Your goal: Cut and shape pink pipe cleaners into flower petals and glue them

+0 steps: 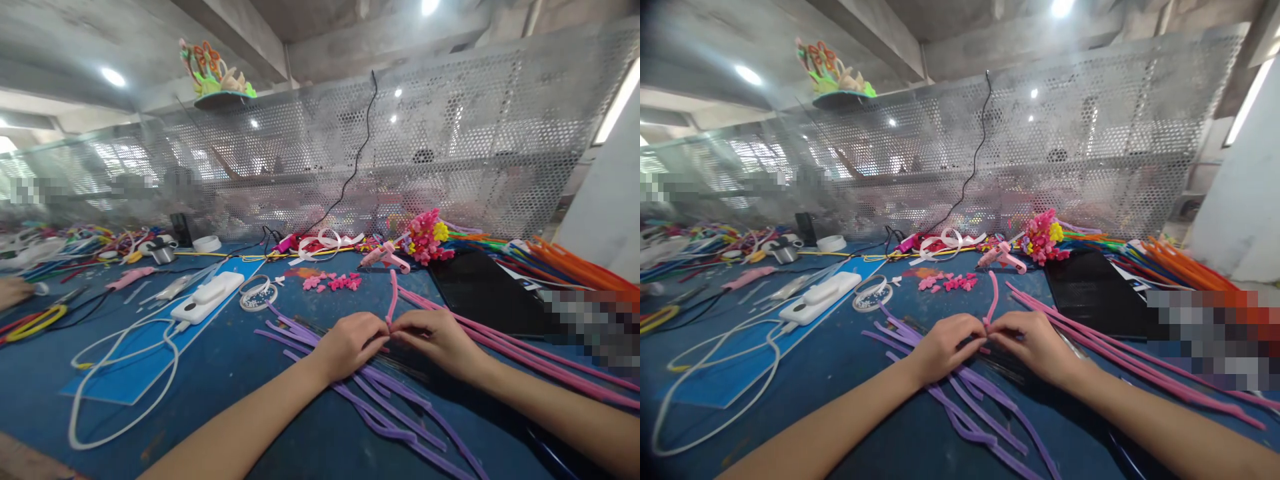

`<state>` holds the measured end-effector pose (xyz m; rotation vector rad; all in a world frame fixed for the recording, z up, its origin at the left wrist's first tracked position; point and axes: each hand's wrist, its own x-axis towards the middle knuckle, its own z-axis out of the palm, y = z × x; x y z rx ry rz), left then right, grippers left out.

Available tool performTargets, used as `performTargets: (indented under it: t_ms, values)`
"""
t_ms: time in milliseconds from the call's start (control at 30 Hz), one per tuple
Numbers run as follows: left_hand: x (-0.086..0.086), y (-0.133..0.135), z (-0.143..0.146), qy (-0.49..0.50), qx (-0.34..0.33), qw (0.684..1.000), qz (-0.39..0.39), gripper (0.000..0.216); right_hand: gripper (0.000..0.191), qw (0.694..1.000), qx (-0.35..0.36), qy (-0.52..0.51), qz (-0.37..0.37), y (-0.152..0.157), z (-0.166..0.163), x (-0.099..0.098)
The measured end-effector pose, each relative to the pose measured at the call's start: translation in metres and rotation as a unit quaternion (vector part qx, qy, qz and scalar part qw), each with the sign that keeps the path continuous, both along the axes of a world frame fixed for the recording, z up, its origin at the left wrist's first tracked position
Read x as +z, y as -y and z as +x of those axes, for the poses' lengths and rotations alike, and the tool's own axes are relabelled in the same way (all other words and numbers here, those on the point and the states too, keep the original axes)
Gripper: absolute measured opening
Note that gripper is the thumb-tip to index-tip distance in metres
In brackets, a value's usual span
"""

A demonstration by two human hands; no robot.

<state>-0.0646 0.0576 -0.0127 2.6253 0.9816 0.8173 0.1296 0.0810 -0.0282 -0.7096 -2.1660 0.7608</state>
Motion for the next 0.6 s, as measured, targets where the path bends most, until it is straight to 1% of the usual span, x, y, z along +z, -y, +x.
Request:
performTargets:
  t_ms: [67, 100, 133, 167, 200, 233, 300, 367, 467, 533, 600]
  values:
    - [0.0024, -0.0004, -0.0002, 0.022, -0.014, 0.999, -0.036, 0.014, 0.018, 0.992, 0.003, -0.037, -0.123, 0.0008, -0.0017, 0.0008]
    - [0.0032, -0.0006, -0.0001, 0.036, -0.017, 0.998, -0.052, 0.014, 0.019, 0.984, 0.007, -0.051, -0.171, 0.0009, -0.0025, 0.0009]
    - [0.0037, -0.0009, 0.0001, 0.05, -0.015, 0.996, -0.067, 0.014, 0.02, 0.977, 0.013, -0.062, -0.204, 0.0009, -0.003, 0.001]
    - [0.004, -0.0012, 0.0004, 0.062, -0.006, 0.995, -0.08, 0.015, 0.021, 0.974, 0.019, -0.066, -0.218, 0.0009, -0.0032, 0.0012]
    - [0.0042, -0.0015, 0.0008, 0.072, 0.007, 0.993, -0.093, 0.016, 0.021, 0.975, 0.024, -0.062, -0.212, 0.0009, -0.0031, 0.0017]
    - [0.0043, -0.0018, 0.0013, 0.081, 0.023, 0.991, -0.107, 0.017, 0.021, 0.981, 0.029, -0.051, -0.187, 0.0011, -0.0028, 0.0026]
    - [0.0042, -0.0022, 0.0024, 0.096, 0.05, 0.985, -0.136, 0.018, 0.02, 0.993, 0.032, -0.019, -0.11, 0.0015, -0.0016, 0.0049]
    - [0.004, -0.0021, 0.0035, 0.111, 0.065, 0.98, -0.154, 0.018, 0.021, 0.999, 0.022, 0.005, -0.042, 0.0021, -0.0004, 0.0074]
    - [0.0032, -0.001, 0.005, 0.128, 0.066, 0.974, -0.175, 0.016, 0.022, 1.0, 0.005, 0.018, 0.021, 0.0028, 0.0008, 0.0092]
    - [0.0025, 0.0002, 0.0056, 0.141, 0.056, 0.969, -0.197, 0.015, 0.021, 0.998, 0.013, 0.034, 0.054, 0.0033, 0.0012, 0.009]
    - [0.002, 0.0013, 0.0059, 0.147, 0.049, 0.965, -0.213, 0.015, 0.021, 0.996, 0.026, 0.044, 0.067, 0.0037, 0.0015, 0.0081]
